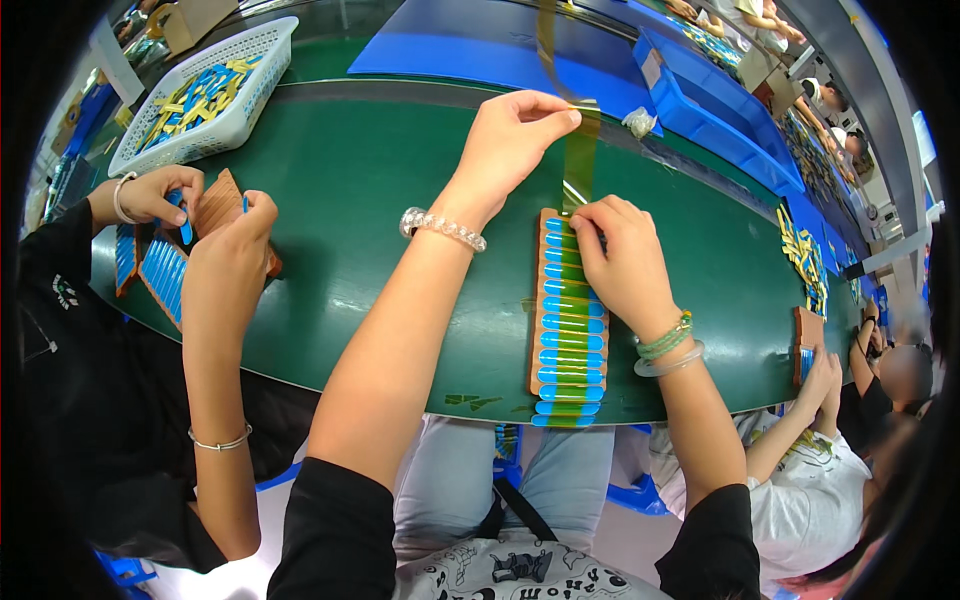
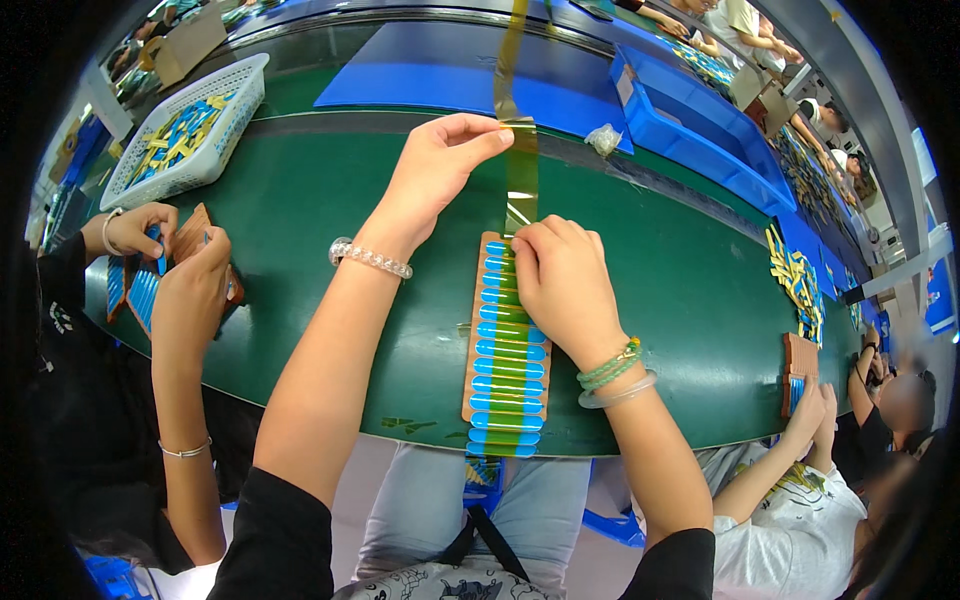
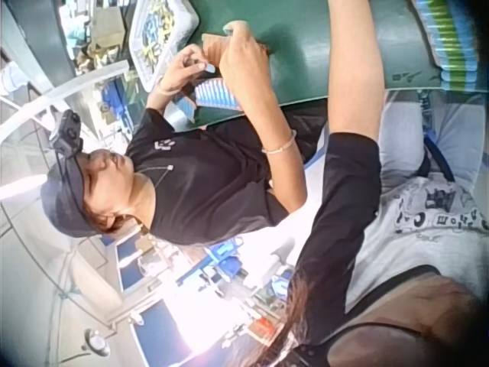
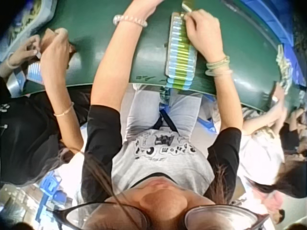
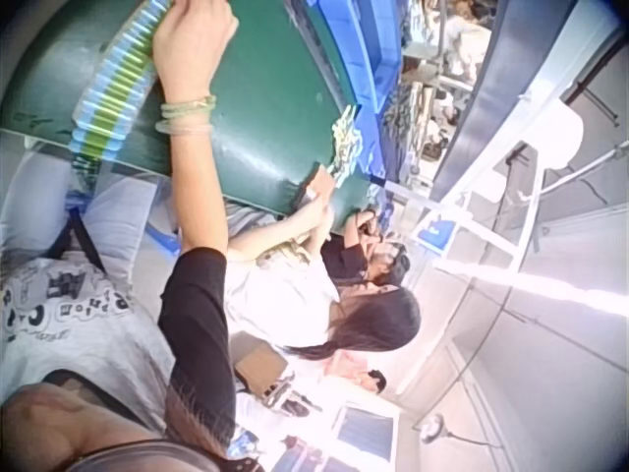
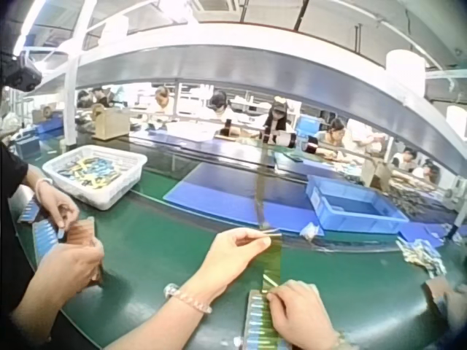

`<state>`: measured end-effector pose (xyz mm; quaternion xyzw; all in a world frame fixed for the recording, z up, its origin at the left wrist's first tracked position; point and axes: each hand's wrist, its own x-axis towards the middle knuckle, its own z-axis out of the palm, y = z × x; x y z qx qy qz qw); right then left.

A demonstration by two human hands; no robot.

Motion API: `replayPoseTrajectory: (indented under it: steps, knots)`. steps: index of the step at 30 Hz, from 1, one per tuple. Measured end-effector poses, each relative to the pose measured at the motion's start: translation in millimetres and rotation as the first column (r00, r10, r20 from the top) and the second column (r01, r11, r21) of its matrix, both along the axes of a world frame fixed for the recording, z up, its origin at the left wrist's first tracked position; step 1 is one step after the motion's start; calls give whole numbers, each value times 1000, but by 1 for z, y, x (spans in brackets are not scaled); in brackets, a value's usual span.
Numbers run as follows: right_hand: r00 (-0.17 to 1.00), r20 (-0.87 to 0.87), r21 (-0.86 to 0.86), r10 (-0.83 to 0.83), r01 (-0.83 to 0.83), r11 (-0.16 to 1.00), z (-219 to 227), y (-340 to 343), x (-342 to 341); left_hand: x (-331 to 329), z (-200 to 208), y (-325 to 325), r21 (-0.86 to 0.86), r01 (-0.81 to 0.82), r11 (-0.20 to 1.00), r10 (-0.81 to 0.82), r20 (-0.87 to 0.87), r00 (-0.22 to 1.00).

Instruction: The person applies adhesive tape over rows of components set in trays, presses the tape down by hand, and gathers the connected strips into folded stacks below.

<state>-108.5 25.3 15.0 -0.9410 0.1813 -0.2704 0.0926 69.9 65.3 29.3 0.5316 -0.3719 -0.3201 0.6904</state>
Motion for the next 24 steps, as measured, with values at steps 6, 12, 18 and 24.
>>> replayPoseTrajectory:
  steps: [6, 12, 18, 24]
  knots:
    - [995, 3, 27, -99, 99, 995, -1, -3, -14, -2, 4, 0, -53, -21, 998, 22, 11, 1000]
    - [999, 34, 51, -38, 36, 998, 1, 5, -28, -6, 0, 0, 4, 32, 999, -32, 45, 998]
    - [977, 215, 342, 12, -87, 936, -5, 0, -43, -12, 1, -1, 28, 89, 996, -91, 80, 993]
    - [801, 479, 703, -360, -104, 704, -12, -17, -69, -8, 21, 6, -369, 60, 928, -199, -352, 915]
